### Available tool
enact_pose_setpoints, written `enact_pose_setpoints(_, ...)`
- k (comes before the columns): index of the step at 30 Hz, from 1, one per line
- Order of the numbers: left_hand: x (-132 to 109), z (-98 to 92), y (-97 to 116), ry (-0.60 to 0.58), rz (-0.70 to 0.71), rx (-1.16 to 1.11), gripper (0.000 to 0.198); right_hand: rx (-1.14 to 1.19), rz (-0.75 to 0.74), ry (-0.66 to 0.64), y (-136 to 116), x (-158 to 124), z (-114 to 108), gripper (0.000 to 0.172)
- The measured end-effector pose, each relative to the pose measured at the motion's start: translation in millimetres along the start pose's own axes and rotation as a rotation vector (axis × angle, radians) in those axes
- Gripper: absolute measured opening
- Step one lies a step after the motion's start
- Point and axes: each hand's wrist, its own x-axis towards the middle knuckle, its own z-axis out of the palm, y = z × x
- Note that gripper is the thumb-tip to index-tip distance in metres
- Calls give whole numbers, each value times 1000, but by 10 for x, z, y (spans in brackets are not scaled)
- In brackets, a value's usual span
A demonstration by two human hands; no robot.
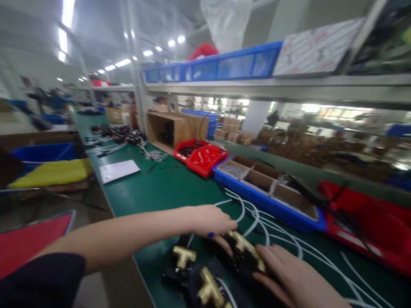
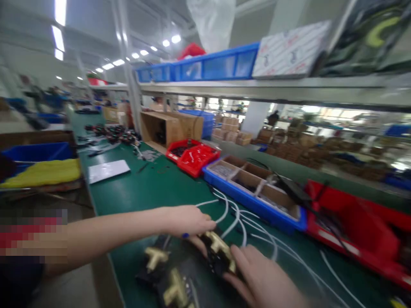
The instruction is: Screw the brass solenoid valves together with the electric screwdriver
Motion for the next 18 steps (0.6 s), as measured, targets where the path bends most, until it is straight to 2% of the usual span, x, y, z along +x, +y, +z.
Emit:
enact_pose_setpoints(1,49,-13,-56,8,8,-22,46,91,116,-134,-29,-1,-91,26)
enact_pose_setpoints(2,110,-24,-117,13,33,-71,42,127,169,-172,-39,35,-179,23)
enact_pose_setpoints(4,240,-45,-226,11,70,-203,35,192,229,-198,8,155,-325,19)
enact_pose_setpoints(6,354,-60,-309,11,88,-295,33,252,255,-190,129,266,-402,23)
enact_pose_setpoints(12,629,-10,-480,89,137,-469,30,392,332,-143,574,410,-269,32)
enact_pose_setpoints(14,725,44,-536,59,170,-548,30,413,352,-128,654,431,-223,35)
enact_pose_setpoints(18,923,161,-664,-12,195,-658,45,407,358,-134,766,477,-199,38)
